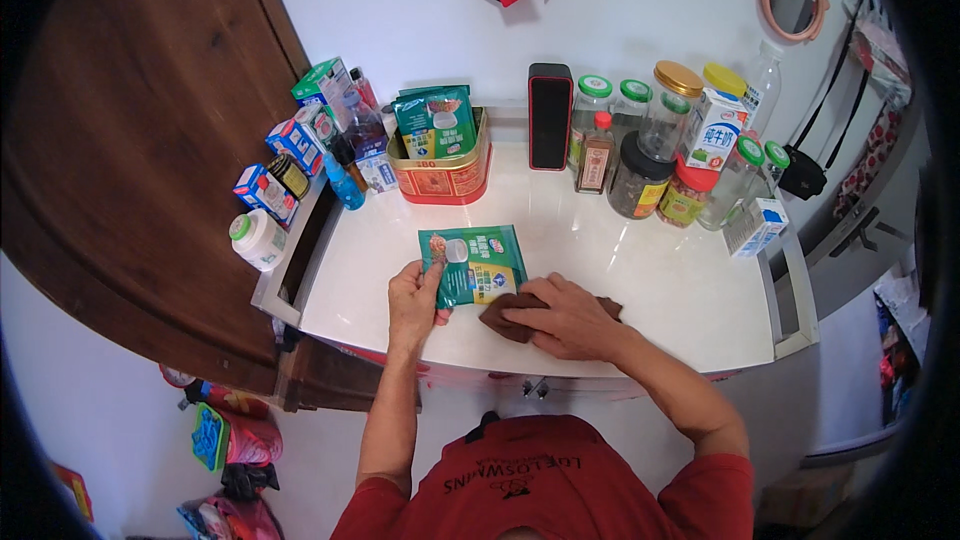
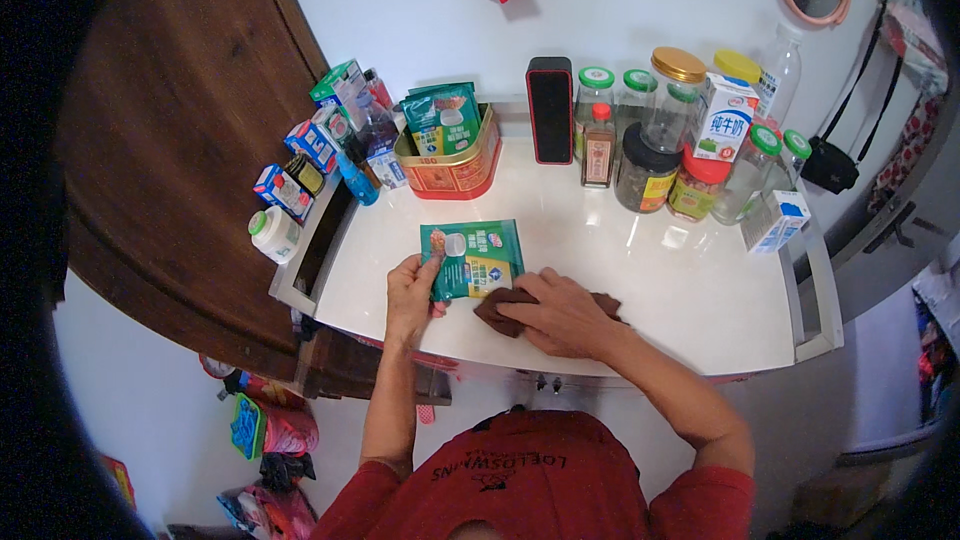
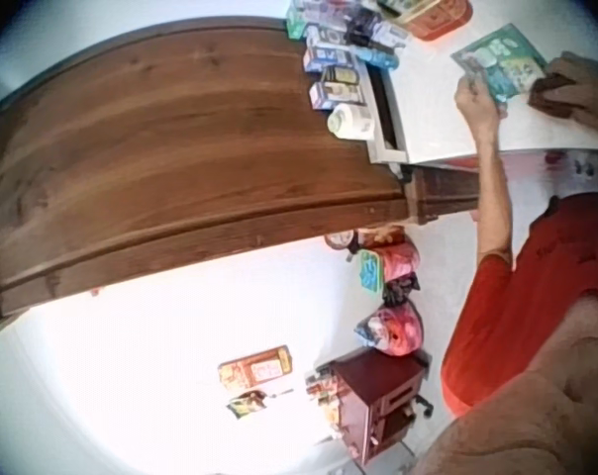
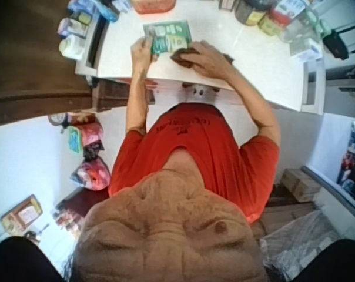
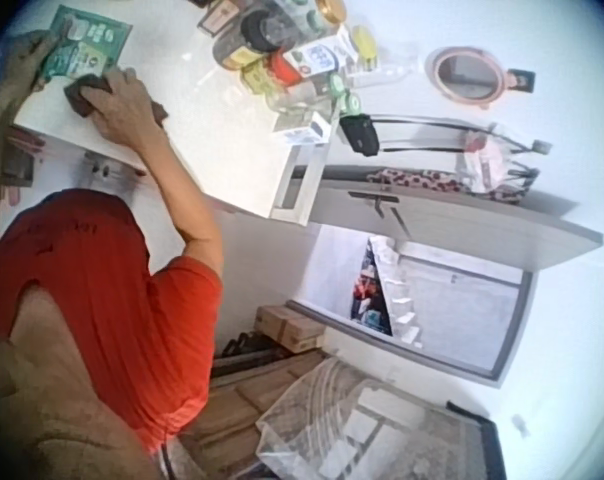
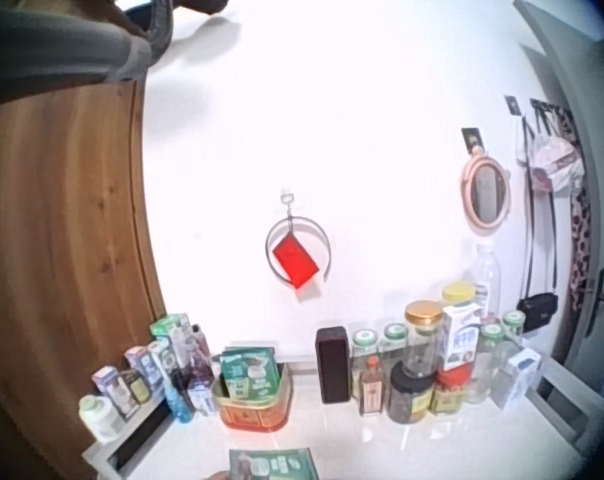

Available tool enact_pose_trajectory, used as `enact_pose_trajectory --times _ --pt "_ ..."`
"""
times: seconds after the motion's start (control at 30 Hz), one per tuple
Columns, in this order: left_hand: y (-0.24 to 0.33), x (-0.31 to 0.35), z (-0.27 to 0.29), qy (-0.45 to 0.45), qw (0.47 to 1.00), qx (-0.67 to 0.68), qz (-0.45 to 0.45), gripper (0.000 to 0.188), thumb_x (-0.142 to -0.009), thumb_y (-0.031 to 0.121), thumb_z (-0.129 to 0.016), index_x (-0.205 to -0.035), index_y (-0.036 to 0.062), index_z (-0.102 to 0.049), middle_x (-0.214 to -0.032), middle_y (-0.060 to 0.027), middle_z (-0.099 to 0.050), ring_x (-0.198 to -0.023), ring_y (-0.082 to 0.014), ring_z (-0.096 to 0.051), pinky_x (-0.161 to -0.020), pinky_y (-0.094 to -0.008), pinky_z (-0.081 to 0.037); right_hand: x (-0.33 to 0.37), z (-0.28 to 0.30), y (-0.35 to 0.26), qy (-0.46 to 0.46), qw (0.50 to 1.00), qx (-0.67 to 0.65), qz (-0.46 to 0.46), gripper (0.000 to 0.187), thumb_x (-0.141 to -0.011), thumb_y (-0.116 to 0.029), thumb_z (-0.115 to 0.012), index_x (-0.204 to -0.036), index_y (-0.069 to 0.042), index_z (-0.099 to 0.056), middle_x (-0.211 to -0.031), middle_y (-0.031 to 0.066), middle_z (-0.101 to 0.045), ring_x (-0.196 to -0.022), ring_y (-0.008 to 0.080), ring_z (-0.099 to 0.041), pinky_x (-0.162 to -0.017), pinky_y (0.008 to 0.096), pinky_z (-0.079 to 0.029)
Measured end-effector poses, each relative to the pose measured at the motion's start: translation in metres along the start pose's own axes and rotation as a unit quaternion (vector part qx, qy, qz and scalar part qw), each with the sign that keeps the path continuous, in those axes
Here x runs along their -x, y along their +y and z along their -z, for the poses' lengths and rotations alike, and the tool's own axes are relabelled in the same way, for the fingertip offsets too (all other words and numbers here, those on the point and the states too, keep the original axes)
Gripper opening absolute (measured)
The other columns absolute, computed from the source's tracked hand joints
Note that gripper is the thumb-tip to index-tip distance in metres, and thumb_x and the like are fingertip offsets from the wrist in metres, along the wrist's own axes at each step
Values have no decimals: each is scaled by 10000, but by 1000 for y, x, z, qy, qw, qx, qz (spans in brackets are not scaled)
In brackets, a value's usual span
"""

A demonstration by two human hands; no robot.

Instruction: The person wipes various small household items on a white countertop using a brown cloth. They handle a green packet, a blue bottle, an orange bottle, a small box, a clear bottle, a white tube, a red bottle, a small jar, a white jar, and a blue box one by one, wiping each with the cloth and placing them back on the counter.

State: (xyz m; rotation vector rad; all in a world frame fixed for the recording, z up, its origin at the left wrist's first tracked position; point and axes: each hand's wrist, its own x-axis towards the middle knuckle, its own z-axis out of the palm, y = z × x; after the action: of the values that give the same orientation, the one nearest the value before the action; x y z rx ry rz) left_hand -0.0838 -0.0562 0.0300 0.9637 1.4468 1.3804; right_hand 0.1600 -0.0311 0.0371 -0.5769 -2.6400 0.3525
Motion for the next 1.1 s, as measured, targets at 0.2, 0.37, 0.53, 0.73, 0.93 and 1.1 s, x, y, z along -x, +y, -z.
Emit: enact_pose_trajectory --times 0.2,0.37,0.53,0.73,0.93,1.1 --pt "15 9 12 -55 996 -19 -71 167 -946 115 -539 -993 -17 -630 -727 28 -579 -622 -24 -504 -522 -187 -418 20 4 21 151 960 137 -190 364 -710 -129 -646 -1071 -107 -603 -1003 126 -513 -928 317 -497 -734 432 -428" --pt "61 9 34 -53 975 -94 -196 177 -932 57 -551 -1060 -29 -638 -839 12 -607 -773 -53 -518 -681 -214 -439 19 5 29 187 943 160 -223 417 -680 -67 -661 -1090 -95 -586 -1025 133 -496 -930 325 -484 -712 428 -421" --pt "114 -17 44 50 903 -215 -367 163 -910 36 -564 -1044 -33 -628 -873 -55 -593 -799 -101 -546 -716 -238 -450 17 6 26 196 945 141 -221 416 -676 -64 -659 -1085 -98 -593 -1029 137 -504 -907 325 -490 -715 426 -425" --pt "175 -82 33 156 803 -275 -506 137 -895 45 -564 -999 -13 -633 -882 -112 -607 -822 -229 -571 -760 -318 -447 18 9 25 199 948 115 -221 397 -676 -67 -665 -1069 -87 -610 -1028 145 -512 -916 328 -496 -740 418 -435" --pt "180 -142 10 122 745 -346 -558 140 -874 50 -576 -1000 21 -630 -883 -116 -590 -858 -281 -519 -773 -374 -423 19 11 27 196 947 105 -233 408 -664 -80 -680 -1068 -85 -626 -1039 149 -528 -934 335 -510 -763 421 -452" --pt "157 -182 2 73 725 -438 -526 140 -874 70 -562 -998 42 -622 -876 -130 -571 -852 -321 -508 -763 -407 -425 15 14 28 186 945 85 -256 396 -667 -96 -687 -1060 -87 -638 -1050 154 -533 -949 339 -520 -781 423 -468"
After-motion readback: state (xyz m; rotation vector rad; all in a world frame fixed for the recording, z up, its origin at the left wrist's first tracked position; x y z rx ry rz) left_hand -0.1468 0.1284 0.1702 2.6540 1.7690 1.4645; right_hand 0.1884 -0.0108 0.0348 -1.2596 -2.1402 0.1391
